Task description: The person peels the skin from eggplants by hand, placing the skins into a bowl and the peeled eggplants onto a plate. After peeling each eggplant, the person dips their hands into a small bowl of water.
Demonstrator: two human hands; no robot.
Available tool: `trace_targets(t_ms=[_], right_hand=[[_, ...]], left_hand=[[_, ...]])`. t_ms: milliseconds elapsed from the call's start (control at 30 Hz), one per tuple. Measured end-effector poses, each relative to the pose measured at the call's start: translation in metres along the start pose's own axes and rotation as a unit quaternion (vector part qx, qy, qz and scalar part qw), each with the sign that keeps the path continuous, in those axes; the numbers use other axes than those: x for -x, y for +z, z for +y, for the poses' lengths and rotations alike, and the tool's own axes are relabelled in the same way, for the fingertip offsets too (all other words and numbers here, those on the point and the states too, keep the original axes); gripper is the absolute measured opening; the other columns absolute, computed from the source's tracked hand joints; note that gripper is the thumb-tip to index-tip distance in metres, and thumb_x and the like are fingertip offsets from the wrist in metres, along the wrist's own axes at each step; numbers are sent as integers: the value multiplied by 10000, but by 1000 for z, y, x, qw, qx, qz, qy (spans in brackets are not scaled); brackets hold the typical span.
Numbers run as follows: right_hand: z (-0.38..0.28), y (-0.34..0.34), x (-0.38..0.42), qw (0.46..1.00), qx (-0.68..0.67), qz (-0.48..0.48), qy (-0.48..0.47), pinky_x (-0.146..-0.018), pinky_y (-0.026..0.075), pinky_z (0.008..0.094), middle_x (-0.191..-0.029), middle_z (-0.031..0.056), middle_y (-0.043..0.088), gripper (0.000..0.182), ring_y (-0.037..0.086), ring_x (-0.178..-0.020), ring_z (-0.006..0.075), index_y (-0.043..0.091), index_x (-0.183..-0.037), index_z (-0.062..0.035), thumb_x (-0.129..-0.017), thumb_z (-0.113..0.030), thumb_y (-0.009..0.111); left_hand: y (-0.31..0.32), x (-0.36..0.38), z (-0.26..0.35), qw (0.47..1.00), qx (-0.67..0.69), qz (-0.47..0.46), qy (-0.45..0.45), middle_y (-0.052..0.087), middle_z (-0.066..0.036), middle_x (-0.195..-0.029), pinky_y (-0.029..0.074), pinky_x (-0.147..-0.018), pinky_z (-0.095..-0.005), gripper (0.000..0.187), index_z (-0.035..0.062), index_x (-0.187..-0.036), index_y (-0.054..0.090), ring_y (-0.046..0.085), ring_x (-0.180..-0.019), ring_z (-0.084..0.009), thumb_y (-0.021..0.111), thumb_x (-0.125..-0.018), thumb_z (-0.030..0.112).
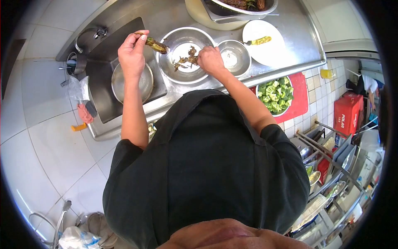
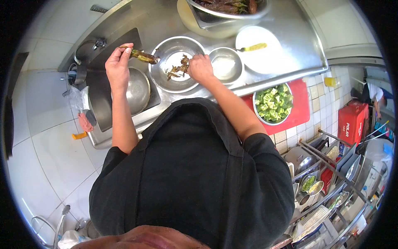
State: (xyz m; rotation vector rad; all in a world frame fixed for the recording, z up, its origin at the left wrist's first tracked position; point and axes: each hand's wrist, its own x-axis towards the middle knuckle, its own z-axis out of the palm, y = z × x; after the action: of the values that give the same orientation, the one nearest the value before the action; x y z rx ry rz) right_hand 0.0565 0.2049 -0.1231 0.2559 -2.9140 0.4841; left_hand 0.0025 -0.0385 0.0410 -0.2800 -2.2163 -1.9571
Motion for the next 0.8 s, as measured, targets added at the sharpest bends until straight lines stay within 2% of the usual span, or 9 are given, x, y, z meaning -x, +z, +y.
trace_targets(t_ms=[100,200,267,400,500,600,800], right_hand=[[-1,-1,-1,998,13,-63,-20,-862,420,428,-873,112,686,168,635,-929,267,727,-770,-69,-788,-162,589],[-9,-13,-4,997,-5,-75,10,-870,420,428,-893,102,692,162,628,-951,275,732,-785,-78,-798,-164,595],[-16,-25,-6,997,-56,-39,21,-866,416,428,-907,101,694,161,623,-958,278,733,-796,-80,-810,-176,605],[-26,-25,-18,974,-217,67,7,-844,407,426,-917,89,686,149,614,-941,285,732,-812,-90,-822,-208,642],[-55,-58,-30,953,-282,112,1,-822,392,415,-910,74,677,125,607,-928,280,735,-818,-104,-805,-214,676],[-73,-78,-37,937,-321,136,-19,-816,389,385,-924,48,675,123,601,-932,248,729,-860,-102,-789,-203,723],[-85,-79,-42,926,-337,165,-43,-820,387,389,-926,51,666,145,601,-944,247,732,-882,-94,-779,-195,726]], left_hand=[[0,0,2,999,-43,-17,4,698,-39,-983,460,-866,-243,117,-21,-974,707,597,-908,-96,638,-936,66],[1,3,-3,996,-78,-41,10,695,-52,-973,462,-871,-261,115,-14,-966,704,603,-909,-112,636,-930,71],[1,5,-8,995,-85,-58,4,693,-62,-970,464,-873,-271,116,-8,-964,705,609,-911,-127,631,-926,74],[6,8,-5,984,-161,-47,66,688,-68,-978,466,-859,-277,125,5,-946,714,618,-917,-146,619,-922,82],[9,9,-1,986,-161,-47,23,688,-69,-971,472,-851,-282,117,11,-946,721,628,-905,-155,634,-909,80],[12,11,-2,990,-135,-44,-23,700,-41,-966,459,-873,-270,125,28,-965,735,610,-928,-114,642,-927,103],[17,16,-1,984,-175,-41,3,714,-42,-960,458,-878,-267,128,21,-961,732,614,-909,-111,642,-925,106]])
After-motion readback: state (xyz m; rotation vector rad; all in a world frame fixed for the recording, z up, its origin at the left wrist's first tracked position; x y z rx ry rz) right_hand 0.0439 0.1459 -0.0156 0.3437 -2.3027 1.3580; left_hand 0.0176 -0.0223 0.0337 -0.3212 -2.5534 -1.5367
